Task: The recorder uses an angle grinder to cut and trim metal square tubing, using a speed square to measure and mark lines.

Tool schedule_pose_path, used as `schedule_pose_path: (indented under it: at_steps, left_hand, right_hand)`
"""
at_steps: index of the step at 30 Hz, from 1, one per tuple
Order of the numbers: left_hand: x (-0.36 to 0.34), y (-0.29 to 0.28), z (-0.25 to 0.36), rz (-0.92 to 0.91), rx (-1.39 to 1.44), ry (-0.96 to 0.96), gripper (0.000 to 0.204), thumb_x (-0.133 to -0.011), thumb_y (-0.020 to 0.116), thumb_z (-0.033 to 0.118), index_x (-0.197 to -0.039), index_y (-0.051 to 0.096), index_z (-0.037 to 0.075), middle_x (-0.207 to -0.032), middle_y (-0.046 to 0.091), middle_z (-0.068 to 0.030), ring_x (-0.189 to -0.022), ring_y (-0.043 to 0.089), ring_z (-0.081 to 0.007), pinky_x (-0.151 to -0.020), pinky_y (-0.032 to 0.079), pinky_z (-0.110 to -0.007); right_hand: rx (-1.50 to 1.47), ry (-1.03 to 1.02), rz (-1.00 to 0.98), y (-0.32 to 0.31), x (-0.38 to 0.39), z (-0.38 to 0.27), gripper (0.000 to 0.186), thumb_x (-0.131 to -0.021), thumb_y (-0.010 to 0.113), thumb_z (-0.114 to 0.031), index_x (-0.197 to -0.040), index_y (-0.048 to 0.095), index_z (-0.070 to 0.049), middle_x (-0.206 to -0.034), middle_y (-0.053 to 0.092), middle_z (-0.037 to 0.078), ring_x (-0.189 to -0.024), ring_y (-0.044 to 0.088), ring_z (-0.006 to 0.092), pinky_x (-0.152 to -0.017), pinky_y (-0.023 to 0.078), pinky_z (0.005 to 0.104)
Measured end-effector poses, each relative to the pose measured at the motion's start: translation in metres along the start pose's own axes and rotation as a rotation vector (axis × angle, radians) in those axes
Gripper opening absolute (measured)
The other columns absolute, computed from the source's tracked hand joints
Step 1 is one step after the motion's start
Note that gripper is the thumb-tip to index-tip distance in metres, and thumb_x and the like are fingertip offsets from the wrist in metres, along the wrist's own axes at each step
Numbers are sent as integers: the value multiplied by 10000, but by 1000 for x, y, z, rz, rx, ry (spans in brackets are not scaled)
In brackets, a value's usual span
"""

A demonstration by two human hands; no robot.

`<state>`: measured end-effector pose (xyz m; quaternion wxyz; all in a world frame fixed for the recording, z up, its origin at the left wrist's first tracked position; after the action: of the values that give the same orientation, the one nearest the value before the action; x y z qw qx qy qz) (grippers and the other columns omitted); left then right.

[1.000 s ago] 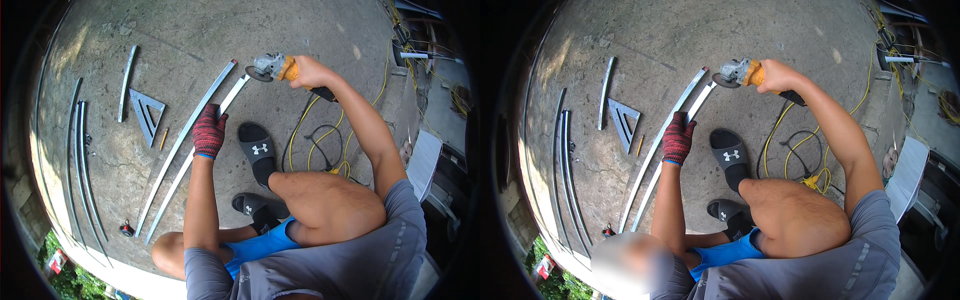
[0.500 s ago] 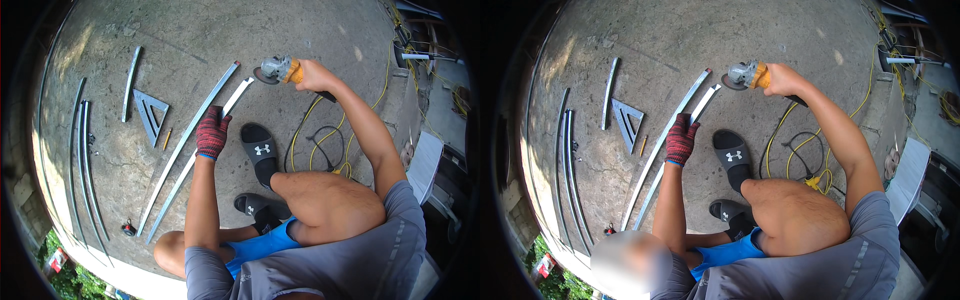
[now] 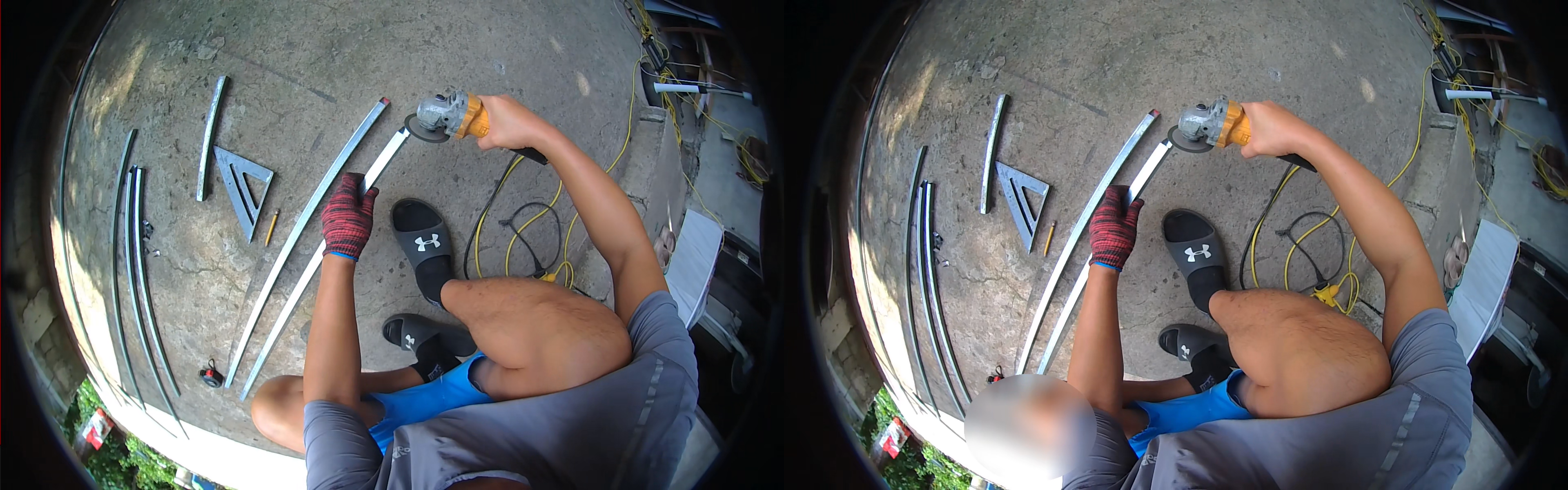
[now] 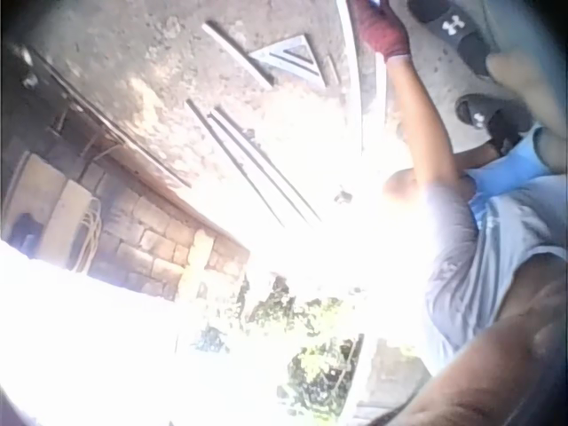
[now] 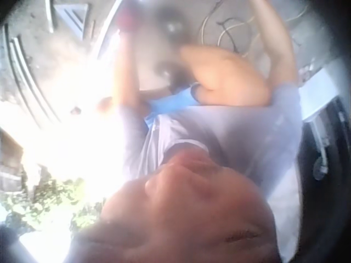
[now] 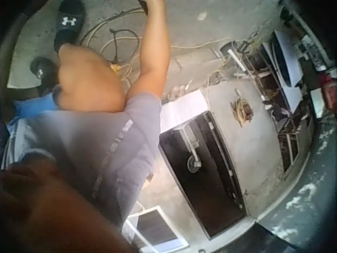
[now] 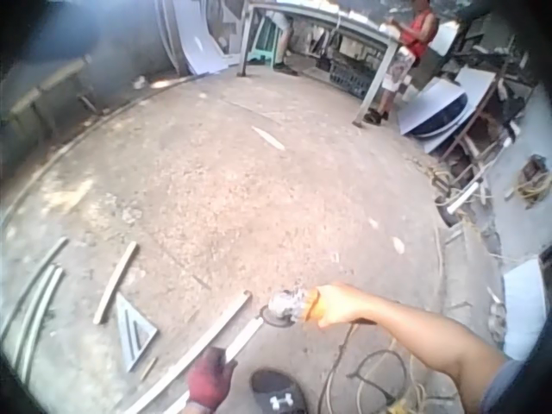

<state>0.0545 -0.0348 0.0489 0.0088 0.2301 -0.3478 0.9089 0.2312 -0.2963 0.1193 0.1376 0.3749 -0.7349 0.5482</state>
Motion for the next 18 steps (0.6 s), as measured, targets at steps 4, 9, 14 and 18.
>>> schedule_pose_path:
  at_steps: [4, 9, 14, 18]
  left_hand:
    - [0, -1, 0, 6, -27, -16, 355, -890, 704, 302, -1153, 579, 98, -1006, 700, -176, -944, 678, -363, -813, 535, -451]
    - [2, 2, 3, 5, -39, 1, 355, -887, 703, 307, -1153, 585, 103, -1011, 698, -173, -942, 677, -364, -806, 536, -457]
    - [5, 0, 1, 20, -19, 0, 346, -889, 701, 303, -1147, 590, 101, -1010, 697, -174, -936, 677, -365, -799, 537, -456]
    - [3, -3, -1, 51, -16, 33, 350, -886, 706, 302, -1147, 590, 98, -1006, 698, -173, -930, 679, -364, -801, 539, -453]
  right_hand:
    - [29, -59, 26, -5, 2, -16, 474, -599, 758, -146, -1014, 606, 25, -854, 687, 238, -838, 682, 394, -743, 534, 440]
    - [104, -22, 5, -4, -1, -20, 524, -601, 748, -120, -1096, 610, -15, -909, 693, 209, -854, 671, 389, -774, 527, 427]
    - [121, -18, 9, -7, 0, -21, 494, -611, 754, -121, -1064, 606, 6, -888, 690, 229, -852, 675, 396, -758, 531, 438]
    - [130, 33, 28, -7, 0, -9, 540, -605, 750, -111, -1117, 609, -9, -927, 694, 212, -871, 675, 381, -777, 526, 427]
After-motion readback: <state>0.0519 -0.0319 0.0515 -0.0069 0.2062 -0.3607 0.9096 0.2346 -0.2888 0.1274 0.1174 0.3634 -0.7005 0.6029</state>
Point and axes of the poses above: each hand's wrist, its own x-axis away from the middle knuckle, its own y-axis out of the palm, z = x × y, the point moved 5 cm from there along -x, towards the middle knuckle
